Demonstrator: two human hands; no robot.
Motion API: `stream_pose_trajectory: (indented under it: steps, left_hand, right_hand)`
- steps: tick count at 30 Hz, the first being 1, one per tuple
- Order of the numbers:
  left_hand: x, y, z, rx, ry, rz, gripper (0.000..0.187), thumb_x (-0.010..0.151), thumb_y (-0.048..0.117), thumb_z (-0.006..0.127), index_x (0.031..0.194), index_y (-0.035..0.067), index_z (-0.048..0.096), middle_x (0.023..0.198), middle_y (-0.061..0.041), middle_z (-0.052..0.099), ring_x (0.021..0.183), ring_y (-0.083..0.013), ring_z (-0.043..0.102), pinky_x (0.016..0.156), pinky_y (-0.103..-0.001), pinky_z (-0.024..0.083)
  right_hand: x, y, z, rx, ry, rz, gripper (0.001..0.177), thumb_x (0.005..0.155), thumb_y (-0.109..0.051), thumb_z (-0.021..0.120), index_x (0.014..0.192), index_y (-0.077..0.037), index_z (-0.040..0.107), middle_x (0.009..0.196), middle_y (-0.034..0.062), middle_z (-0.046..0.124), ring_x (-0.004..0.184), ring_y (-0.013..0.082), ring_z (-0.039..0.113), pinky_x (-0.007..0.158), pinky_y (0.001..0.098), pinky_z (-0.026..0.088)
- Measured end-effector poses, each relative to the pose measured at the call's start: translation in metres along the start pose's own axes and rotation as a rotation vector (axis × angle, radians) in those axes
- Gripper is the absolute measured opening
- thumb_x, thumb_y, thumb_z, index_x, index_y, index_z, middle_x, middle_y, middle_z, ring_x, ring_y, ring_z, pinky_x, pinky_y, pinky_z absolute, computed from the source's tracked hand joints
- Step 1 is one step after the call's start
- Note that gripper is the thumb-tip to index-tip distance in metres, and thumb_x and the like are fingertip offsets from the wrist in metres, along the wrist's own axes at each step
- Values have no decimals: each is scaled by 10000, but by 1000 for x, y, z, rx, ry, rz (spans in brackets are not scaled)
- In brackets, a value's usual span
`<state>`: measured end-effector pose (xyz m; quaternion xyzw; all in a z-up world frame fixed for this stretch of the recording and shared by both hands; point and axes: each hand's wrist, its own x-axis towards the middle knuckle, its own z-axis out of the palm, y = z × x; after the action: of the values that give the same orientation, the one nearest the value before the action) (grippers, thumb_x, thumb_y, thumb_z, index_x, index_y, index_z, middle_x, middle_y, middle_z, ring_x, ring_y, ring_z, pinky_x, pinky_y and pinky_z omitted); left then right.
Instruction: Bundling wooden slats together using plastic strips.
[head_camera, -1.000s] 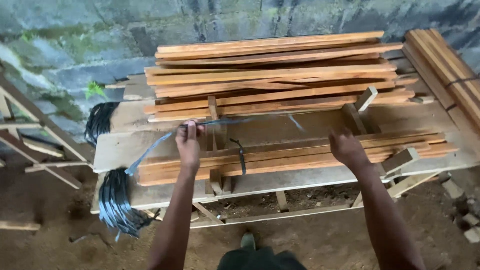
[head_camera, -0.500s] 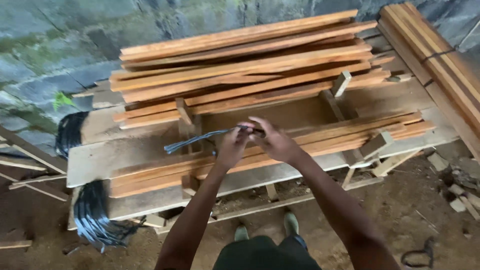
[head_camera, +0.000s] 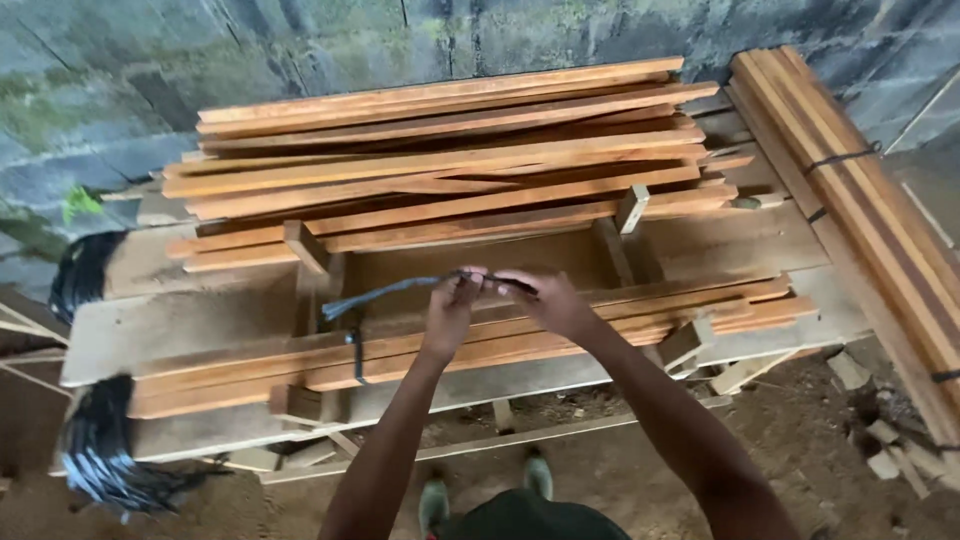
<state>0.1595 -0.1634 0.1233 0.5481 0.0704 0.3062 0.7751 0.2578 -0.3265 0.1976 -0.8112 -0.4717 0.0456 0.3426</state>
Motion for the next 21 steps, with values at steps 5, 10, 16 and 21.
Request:
stream_pose_trajectory:
  steps: [5,10,16,21]
  left_hand:
    - [-8,-9,36,112,121,-53,171,1070,76,585,1116,-44,699,888,-135,709,839,-190,648,851,-375,559]
    - [-10,-33,31,-267,293,-57,114,1018,130,648,1054,67,737,946,-51,728,911,-172,717,886,-338,581]
    - [4,-44,20,-71,307,-74,107,1019,96,683,1057,11,733,894,-68,692,846,-166,698,862,-342,586]
    - [19,-72,17,380,369,-48,192,991,222,752,977,34,785,817,-78,737,781,-148,678,764,-428,532]
  right_hand:
    - [-3,75,-27,-51,176,-331,127,960,-263,737,1020,-207,833,840,113,785,731,332,762,649,406,616]
    - [-13,152,-46,-237,258,-305,121,925,-279,752,1016,-256,829,827,70,771,731,338,739,622,442,606]
    - [-10,193,-45,-378,262,33,148,991,-333,723,1125,-353,784,829,15,763,747,312,744,674,473,612]
    - [3,268,-8,-414,53,544,268,1026,-667,514,1139,-527,712,985,88,782,921,399,748,881,535,581]
